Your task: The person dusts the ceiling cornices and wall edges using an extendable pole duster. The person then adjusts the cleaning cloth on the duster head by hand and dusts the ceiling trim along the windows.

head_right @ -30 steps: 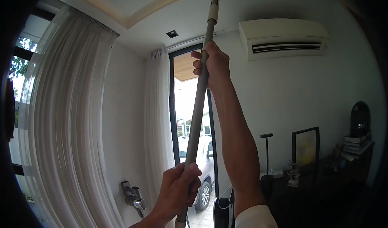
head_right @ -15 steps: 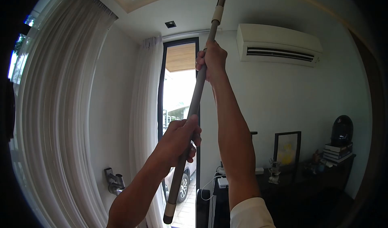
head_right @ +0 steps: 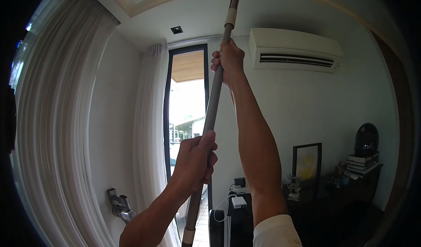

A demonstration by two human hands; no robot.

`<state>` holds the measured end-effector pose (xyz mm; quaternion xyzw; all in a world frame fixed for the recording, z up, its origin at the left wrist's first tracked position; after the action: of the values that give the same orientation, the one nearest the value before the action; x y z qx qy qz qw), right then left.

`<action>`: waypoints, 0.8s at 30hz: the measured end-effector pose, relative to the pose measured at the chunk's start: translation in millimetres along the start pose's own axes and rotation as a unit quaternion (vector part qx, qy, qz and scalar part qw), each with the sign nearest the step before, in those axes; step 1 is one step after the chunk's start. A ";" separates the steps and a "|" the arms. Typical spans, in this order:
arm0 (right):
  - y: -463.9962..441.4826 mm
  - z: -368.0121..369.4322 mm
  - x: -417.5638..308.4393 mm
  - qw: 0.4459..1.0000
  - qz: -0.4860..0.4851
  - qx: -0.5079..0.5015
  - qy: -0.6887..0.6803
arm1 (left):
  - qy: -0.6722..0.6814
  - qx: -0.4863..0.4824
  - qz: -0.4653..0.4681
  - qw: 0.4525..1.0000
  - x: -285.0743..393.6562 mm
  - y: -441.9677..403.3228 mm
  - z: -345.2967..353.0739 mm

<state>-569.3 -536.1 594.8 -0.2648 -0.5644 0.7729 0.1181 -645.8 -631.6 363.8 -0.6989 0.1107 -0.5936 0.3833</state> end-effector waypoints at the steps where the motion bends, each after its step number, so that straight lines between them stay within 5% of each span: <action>1: 0.5 0.7 -0.3 1.000 -0.001 -0.001 -0.001 | -0.001 0.001 0.002 1.000 -0.6 -0.4 -0.4; 24: 10.2 64.2 52.8 0.999 -0.003 -0.030 0.010 | 0.003 0.041 0.007 0.999 -16.1 1.4 -67.5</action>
<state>-646.9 -566.1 585.0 -0.2747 -0.5869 0.7524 0.1181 -711.5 -650.0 350.9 -0.6804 0.0927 -0.5965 0.4155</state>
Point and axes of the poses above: each hand's wrist, its own y-axis away from the middle knuckle, its own z-axis out of the palm, x = y × z, the point moved 6 cm from there along -y, towards the middle knuckle, and after that the axes turned 2 degrees about y, right-handed, at the moved point
